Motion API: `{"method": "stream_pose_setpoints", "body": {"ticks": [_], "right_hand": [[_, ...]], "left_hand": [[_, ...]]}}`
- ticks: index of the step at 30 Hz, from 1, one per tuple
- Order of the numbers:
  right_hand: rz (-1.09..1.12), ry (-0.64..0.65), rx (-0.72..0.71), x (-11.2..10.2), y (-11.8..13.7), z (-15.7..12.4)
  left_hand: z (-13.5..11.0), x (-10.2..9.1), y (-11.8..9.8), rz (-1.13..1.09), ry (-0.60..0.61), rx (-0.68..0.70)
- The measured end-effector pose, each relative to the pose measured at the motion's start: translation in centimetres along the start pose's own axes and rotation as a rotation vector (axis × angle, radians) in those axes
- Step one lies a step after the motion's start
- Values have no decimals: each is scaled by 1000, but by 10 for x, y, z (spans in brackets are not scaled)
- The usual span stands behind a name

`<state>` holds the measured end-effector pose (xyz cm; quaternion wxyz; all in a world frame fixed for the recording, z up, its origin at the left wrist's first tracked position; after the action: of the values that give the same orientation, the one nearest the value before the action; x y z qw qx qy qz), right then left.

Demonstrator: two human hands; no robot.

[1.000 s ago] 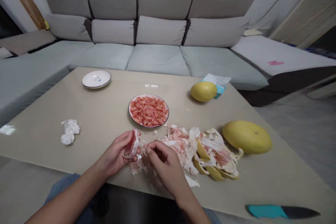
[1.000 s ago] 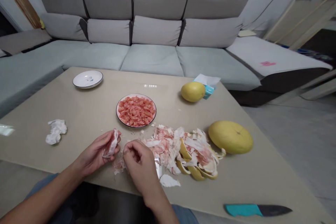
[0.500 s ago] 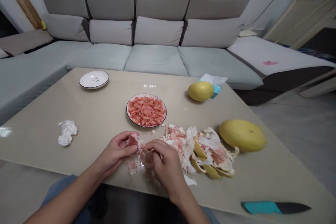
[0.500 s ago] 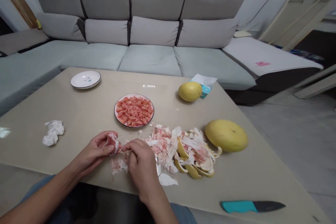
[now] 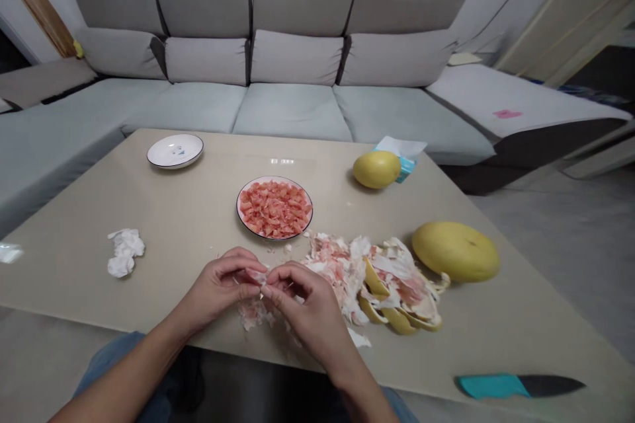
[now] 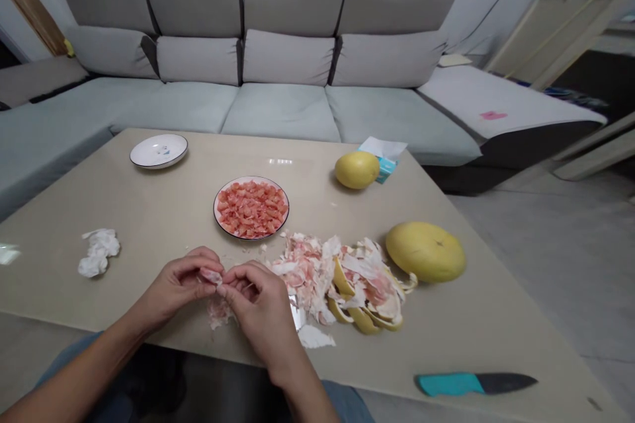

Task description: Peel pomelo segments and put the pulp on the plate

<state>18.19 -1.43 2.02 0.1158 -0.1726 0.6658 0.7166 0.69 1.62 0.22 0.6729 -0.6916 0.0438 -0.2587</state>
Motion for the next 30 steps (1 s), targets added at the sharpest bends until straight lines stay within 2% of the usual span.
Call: {"method": "stream_pose_setpoints", "body": {"ticks": [3, 7, 10, 16, 19, 22, 26, 30], "right_hand": [[-63, 21, -27, 2, -2, -2], [-143, -45, -124, 10, -2, -6], [-190, -110, -181, 15, -2, -9], [-234, -129, -216, 17, -2, -12], [-252, -107, -211, 17, -3, -11], [-278, -86, -196, 16, -6, -8], [-307, -107, -211, 14, -9, -6], [-298, -122, -144, 13, -5, -6]], "left_hand": [[-1, -2, -3, 69, 50, 22], [-1, -3, 0, 43, 20, 17], [-1, 1, 5, -93, -40, -29], [0, 6, 10, -469, -154, -176], [2, 1, 5, -571, -218, -153], [2, -3, 1, -632, -223, -157], [0, -2, 2, -590, -204, -199], [0, -2, 6, -382, -207, -94]]}}
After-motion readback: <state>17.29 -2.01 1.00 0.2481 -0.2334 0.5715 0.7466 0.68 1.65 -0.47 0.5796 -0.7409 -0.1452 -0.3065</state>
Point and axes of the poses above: each hand's wrist, its own z-axis towards the middle knuckle, its own x-axis out of the palm, y = z × x, the point moved 1 cm from there along z, towards the middle knuckle, and after that the axes turned 13 degrees about -z, right-handed, at the moved point
